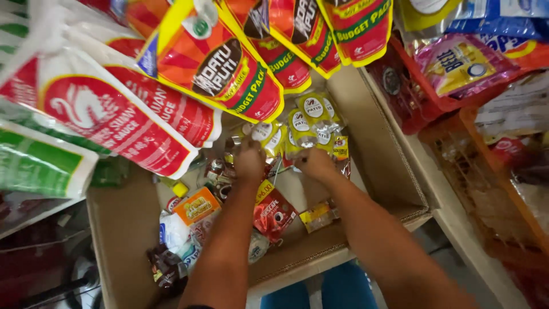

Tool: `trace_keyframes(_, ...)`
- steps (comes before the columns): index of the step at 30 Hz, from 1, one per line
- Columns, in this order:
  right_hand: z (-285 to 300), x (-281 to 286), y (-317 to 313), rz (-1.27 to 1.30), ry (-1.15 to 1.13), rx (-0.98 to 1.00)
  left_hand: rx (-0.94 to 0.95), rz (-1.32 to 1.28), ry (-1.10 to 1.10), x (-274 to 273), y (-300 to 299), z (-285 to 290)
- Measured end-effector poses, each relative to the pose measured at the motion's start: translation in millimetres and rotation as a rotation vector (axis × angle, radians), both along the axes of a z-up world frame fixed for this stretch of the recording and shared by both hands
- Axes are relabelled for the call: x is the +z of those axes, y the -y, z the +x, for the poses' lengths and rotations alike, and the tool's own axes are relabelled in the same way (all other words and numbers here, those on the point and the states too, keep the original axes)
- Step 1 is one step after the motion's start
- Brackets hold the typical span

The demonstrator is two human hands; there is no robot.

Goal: Organizing and hanging various small packaged goods from a storage box onto display racks in a store.

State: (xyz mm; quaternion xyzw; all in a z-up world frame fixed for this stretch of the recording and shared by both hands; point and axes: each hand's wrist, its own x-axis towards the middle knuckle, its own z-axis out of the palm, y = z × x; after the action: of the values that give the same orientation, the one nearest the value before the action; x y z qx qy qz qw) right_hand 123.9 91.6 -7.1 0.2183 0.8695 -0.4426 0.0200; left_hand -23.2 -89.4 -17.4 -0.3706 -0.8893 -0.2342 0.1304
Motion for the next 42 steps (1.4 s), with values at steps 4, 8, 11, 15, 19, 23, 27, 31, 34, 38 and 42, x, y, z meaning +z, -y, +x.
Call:
trace_keyframes(4, 2, -45, -1, -0.18, 0.012, -0.104, 0.116, -0.106, 0.028, -5, 1, 21)
trace_keyframes(8, 1, 19, 13, -0.766, 0.087, -0.408, 0.097, 0.126, 0.204, 76, -1, 62)
trace_keyframes(11, 6, 56, 25, -1.035, 0.002, -0.559, 0.003, 0.196, 0.118, 138, -5, 103)
trace_keyframes(15, 40, 112, 29, -1.272, -0.229, -0.753, -0.117, 0.277, 0.084, 204, -8, 152)
trace_keyframes(19, 83, 179, 8, -1.383, -0.49, -0.82, -0.345, 0.326, 0.09, 239, -20, 179)
trace_keyframes(23, 121, 206, -35, -1.162, -0.602, -0.836, -0.489, 0.456, 0.3, 272, -49, 195)
trace_keyframes(27, 142, 235, -74, -0.975, -0.659, -0.774, -0.441, 0.54, 0.249, 335, -110, 194)
trace_keyframes(31, 143, 267, -111, -0.728, -0.682, -0.671, -0.424, 0.769, 0.462, 378, -180, 190)
trace_keyframes(34, 139, 282, -140, -0.598, -0.711, -0.689, -0.416, 0.838, 0.726, 384, -226, 189)
trace_keyframes(38, 121, 341, -173, -0.487, -0.877, -0.732, -0.438, 1.051, 0.792, 375, -276, 185)
trace_keyframes(42, 100, 392, -202, -0.371, -1.01, -0.659, -0.419, 1.132, 0.814, 390, -305, 175)
